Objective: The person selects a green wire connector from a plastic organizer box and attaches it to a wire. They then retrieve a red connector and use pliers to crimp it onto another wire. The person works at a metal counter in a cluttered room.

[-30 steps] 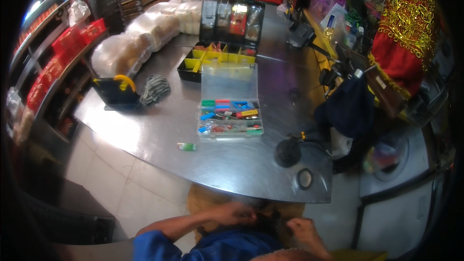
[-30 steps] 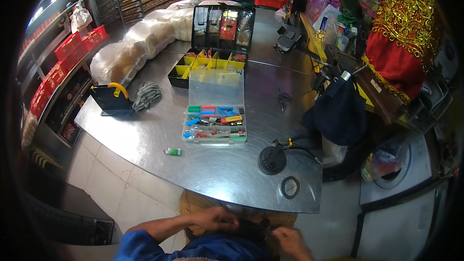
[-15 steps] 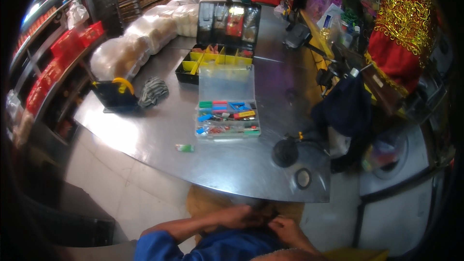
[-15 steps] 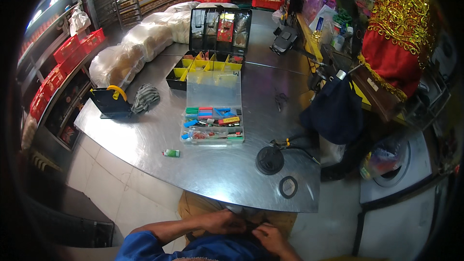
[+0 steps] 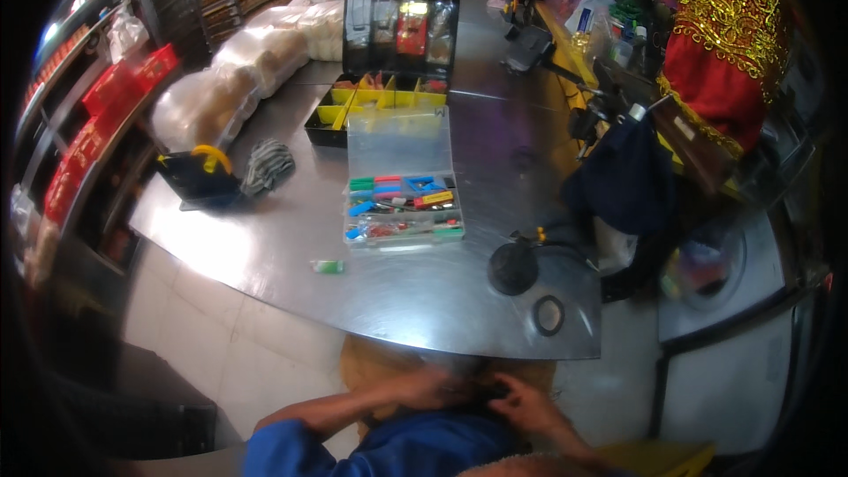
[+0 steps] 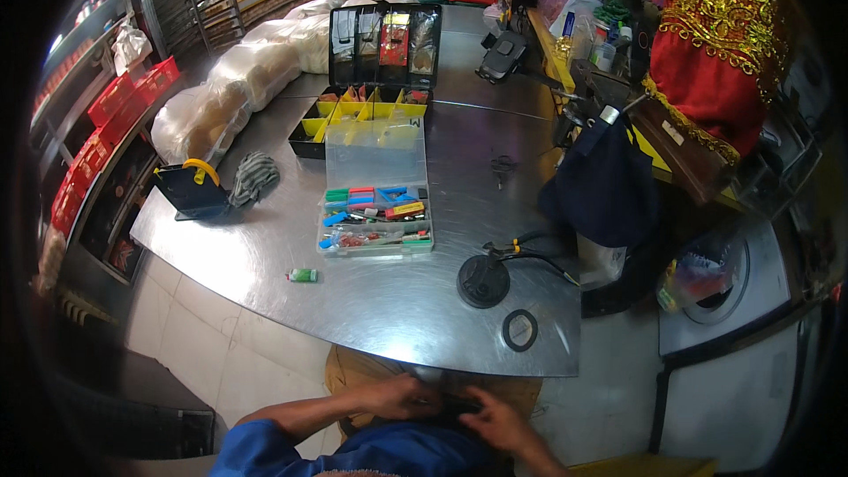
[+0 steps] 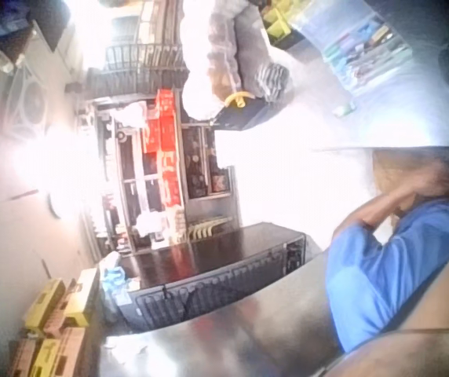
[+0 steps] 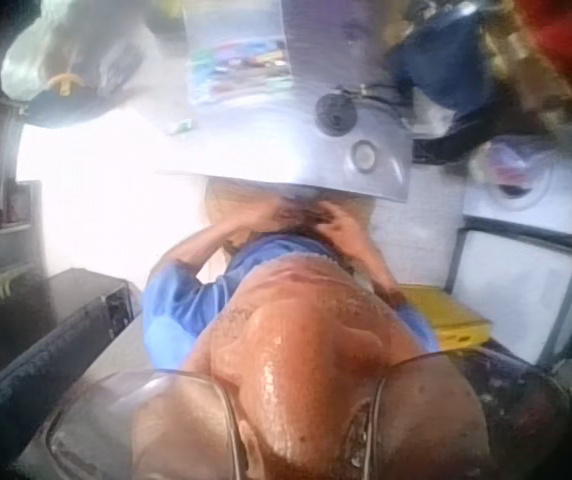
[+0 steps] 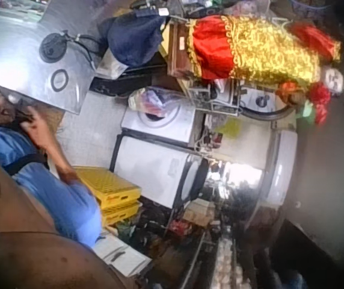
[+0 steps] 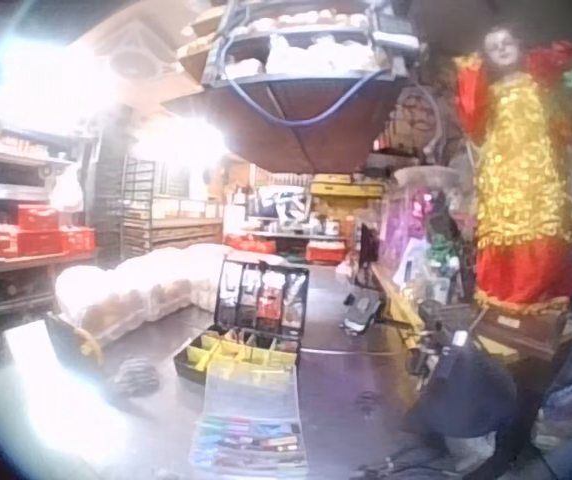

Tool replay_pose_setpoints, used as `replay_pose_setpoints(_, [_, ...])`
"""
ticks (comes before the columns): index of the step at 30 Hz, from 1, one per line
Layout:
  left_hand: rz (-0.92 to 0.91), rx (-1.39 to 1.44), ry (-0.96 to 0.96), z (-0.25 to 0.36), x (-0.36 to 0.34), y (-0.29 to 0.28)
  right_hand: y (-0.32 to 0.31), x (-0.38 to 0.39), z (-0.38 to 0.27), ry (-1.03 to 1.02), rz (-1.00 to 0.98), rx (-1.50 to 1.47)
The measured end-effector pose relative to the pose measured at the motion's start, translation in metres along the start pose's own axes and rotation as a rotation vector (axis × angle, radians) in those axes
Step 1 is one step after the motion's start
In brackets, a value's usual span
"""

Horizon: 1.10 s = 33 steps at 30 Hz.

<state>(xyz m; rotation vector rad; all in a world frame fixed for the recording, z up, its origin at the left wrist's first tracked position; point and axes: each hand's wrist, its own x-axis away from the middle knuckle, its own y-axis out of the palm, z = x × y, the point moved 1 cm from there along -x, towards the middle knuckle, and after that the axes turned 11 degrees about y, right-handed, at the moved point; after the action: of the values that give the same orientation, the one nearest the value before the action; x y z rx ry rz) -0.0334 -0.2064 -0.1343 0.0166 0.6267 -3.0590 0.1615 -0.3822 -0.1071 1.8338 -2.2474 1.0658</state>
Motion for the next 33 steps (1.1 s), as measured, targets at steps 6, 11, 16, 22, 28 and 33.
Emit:
replay_pose_setpoints(6, [0.017,0.073,0.034,0.009,0.019,-0.025,-0.031,0.000,0.091,0.016,0.072,-0.141])
replay_pose_setpoints(11, [0.075,0.071,-0.228,0.007,0.052,-0.034,-0.131,0.022,0.234,0.429,0.432,0.805])
replay_pose_setpoints(16, [0.007,-0.023,-0.117,0.020,0.008,-0.022,-0.024,-0.007,0.064,-0.050,0.354,0.209])
replay_pose_setpoints(22, [0.031,0.045,-0.184,0.030,0.025,-0.026,-0.005,-0.004,0.023,0.058,0.014,-0.016])
replay_pose_setpoints(28, [0.133,0.078,-0.436,0.024,0.063,-0.034,-0.143,0.038,0.263,0.440,0.656,0.911])
replay_pose_setpoints(33, [0.108,-0.070,-0.321,0.046,0.004,-0.005,-0.033,0.016,0.015,0.081,0.024,-0.016])
